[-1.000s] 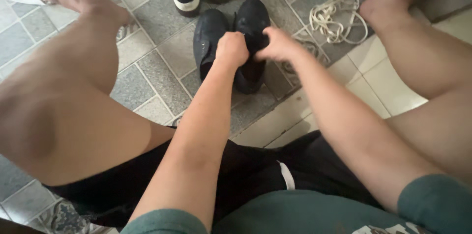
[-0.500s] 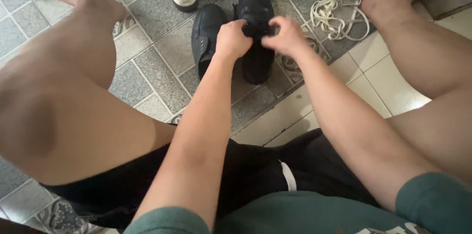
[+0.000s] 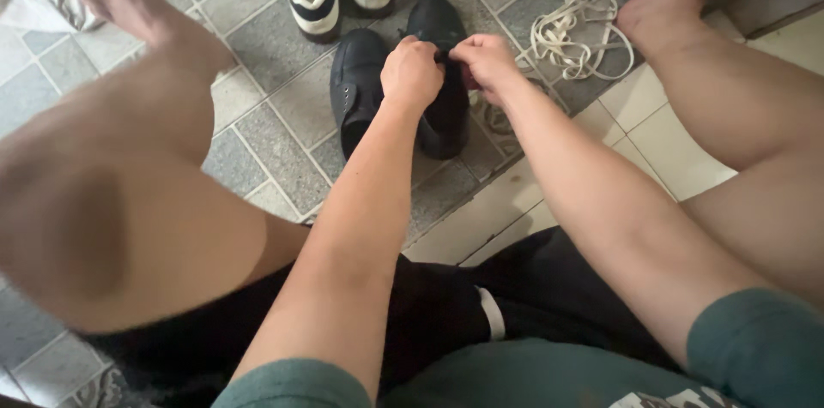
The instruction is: The person sits on the floor and laces a pair of black shoes. They thread the laces through the eyelets, pull them tight, and tie a knot.
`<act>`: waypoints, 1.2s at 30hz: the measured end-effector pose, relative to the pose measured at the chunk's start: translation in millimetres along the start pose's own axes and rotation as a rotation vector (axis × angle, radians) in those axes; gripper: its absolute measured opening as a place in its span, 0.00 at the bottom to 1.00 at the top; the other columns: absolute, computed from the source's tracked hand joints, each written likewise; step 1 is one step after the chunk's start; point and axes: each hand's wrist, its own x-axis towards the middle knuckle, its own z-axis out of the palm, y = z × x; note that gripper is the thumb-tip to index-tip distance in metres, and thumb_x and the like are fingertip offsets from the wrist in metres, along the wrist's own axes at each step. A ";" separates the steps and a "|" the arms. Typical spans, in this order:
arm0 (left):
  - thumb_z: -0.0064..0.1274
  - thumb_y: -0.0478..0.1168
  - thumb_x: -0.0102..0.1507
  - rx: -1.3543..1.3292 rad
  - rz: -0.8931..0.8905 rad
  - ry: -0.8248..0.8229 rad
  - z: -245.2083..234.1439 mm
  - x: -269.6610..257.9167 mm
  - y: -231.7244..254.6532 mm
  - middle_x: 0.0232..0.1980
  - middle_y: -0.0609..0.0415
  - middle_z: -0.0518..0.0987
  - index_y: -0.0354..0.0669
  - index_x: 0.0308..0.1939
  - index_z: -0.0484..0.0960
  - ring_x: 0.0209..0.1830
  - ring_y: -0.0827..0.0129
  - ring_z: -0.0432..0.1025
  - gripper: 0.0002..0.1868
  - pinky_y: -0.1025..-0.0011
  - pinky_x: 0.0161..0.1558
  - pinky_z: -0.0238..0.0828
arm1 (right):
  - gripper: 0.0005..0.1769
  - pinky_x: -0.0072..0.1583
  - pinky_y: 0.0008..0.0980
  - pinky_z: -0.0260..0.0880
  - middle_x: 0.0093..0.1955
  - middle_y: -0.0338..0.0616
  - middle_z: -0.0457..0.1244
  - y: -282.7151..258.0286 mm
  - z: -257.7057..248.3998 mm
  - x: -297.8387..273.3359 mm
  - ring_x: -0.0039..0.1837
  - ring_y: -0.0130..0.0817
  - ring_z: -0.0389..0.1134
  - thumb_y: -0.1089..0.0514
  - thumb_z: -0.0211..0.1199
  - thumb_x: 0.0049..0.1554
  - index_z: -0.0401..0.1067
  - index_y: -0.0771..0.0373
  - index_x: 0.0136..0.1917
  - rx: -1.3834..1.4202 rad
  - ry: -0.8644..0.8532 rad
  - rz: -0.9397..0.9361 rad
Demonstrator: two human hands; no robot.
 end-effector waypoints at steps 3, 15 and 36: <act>0.57 0.42 0.60 -0.017 0.036 0.038 7.4 10.7 3.1 0.53 0.47 0.81 0.46 0.40 0.89 0.51 0.50 0.77 0.09 0.56 0.53 0.75 | 0.04 0.33 0.30 0.60 0.34 0.37 0.64 -4.3 -8.7 -6.2 0.30 0.27 0.60 0.62 0.65 0.56 0.71 0.59 0.40 0.256 -0.037 0.078; 0.62 0.42 0.57 0.094 0.099 -0.113 3.7 14.9 11.1 0.53 0.45 0.78 0.40 0.39 0.87 0.53 0.46 0.75 0.10 0.54 0.51 0.74 | 0.05 0.36 0.30 0.60 0.47 0.41 0.70 -29.5 -24.6 -23.0 0.36 0.27 0.64 0.60 0.62 0.58 0.67 0.55 0.43 0.431 -0.149 0.039; 0.60 0.33 0.51 -0.361 0.182 -0.061 -9.4 19.9 -13.3 0.35 0.47 0.85 0.41 0.36 0.85 0.39 0.56 0.81 0.09 0.62 0.43 0.77 | 0.09 0.39 0.32 0.70 0.38 0.43 0.69 -31.7 -24.0 20.0 0.37 0.31 0.70 0.60 0.68 0.56 0.73 0.64 0.48 -0.566 -0.156 -0.517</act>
